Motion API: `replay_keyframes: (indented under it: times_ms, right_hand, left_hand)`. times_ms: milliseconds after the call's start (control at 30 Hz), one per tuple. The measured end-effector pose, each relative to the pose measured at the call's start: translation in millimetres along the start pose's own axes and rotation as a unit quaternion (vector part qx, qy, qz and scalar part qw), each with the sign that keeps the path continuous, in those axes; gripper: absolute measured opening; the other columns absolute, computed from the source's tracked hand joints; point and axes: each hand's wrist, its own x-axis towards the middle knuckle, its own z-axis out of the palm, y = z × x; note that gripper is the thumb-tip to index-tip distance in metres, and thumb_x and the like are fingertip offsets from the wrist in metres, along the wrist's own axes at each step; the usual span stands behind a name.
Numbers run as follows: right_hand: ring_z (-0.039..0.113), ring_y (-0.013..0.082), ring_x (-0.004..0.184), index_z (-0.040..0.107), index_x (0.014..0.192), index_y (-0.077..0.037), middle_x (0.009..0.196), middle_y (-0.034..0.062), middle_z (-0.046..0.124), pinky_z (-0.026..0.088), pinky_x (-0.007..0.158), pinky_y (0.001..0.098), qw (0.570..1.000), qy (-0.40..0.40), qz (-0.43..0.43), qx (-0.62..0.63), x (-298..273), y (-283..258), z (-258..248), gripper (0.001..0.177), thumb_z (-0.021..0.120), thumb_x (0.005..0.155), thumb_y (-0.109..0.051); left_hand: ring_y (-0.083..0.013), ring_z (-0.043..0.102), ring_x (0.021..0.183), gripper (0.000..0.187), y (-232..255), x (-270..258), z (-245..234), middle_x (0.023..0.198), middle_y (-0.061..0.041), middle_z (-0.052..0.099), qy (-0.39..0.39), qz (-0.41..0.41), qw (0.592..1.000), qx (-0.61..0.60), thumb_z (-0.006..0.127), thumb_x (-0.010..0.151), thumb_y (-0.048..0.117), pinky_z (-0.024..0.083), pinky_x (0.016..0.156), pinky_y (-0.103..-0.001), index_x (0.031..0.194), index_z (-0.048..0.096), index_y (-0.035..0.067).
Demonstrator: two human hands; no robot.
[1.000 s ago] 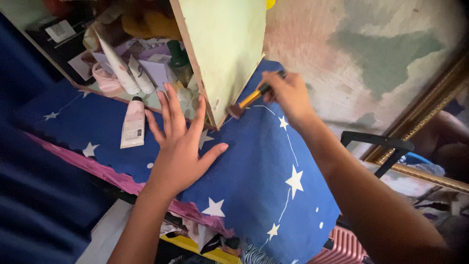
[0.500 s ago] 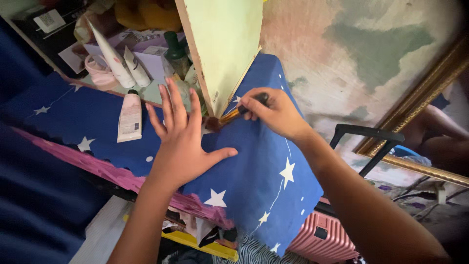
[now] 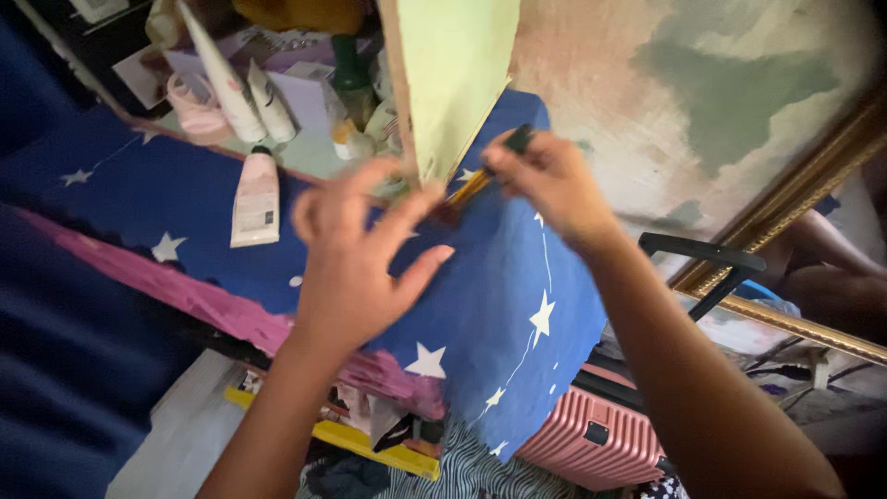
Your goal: The person uses a brush to dust the top surface of a pink dresser covered with a blue star-patterned cloth. They move items like a teddy bear and lotion tubes aside to reach different areas, then brush the surface and edges.
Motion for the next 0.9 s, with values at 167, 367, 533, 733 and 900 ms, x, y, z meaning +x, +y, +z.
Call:
replay_keyframes:
  times_ms: [167,367,533,733,900]
  right_hand:
    - [0.059,0.0081,0.069,0.07,0.103,-0.003,0.077,-0.0004,0.066,0.046,0.064,0.0237,0.999,0.008,0.042,0.005,-2,-6,-15,0.024,0.067,0.102,-0.028]
    - [0.06,0.0075,0.07,0.07,0.102,-0.002,0.08,0.0,0.067,0.047,0.062,0.025,0.979,0.151,-0.017,-0.137,-11,-18,-19,0.029,0.069,0.104,-0.031]
    - [0.062,0.0084,0.065,0.07,0.1,-0.003,0.075,0.0002,0.068,0.048,0.059,0.0253,0.993,0.053,0.025,-0.098,-22,-20,-13,0.028,0.071,0.098,-0.031]
    - [0.062,0.0076,0.071,0.069,0.101,-0.004,0.079,-0.0008,0.068,0.049,0.063,0.025,0.99,0.106,-0.037,-0.089,-23,-33,7,0.028,0.07,0.102,-0.031]
    - [0.06,0.0094,0.068,0.071,0.103,-0.005,0.076,0.0003,0.066,0.048,0.062,0.0258,0.948,0.124,-0.082,-0.282,-15,-26,12,0.024,0.072,0.1,-0.028]
  left_hand:
    - [-0.0283,0.065,0.11,0.036,17,-8,-1,0.114,-0.008,0.073,-0.093,0.107,0.982,-0.126,0.074,0.09,0.039,0.043,0.105,-0.046,0.104,0.078,0.006]
    - [-0.0294,0.067,0.106,0.038,24,-15,3,0.11,-0.012,0.076,-0.089,0.116,0.98,-0.133,0.071,0.091,0.036,0.048,0.099,-0.042,0.104,0.078,0.001]
    - [-0.0307,0.069,0.104,0.037,25,-20,9,0.109,-0.014,0.077,-0.068,0.127,0.982,-0.125,0.071,0.093,0.034,0.049,0.098,-0.043,0.103,0.077,-0.001]
    - [-0.0302,0.072,0.101,0.035,25,-18,10,0.106,-0.014,0.078,-0.063,0.131,0.98,-0.132,0.071,0.092,0.033,0.051,0.096,-0.043,0.099,0.078,-0.001]
    - [-0.0305,0.072,0.099,0.033,26,-16,10,0.105,-0.015,0.078,-0.062,0.128,0.98,-0.138,0.072,0.091,0.031,0.052,0.093,-0.043,0.096,0.079,0.0]
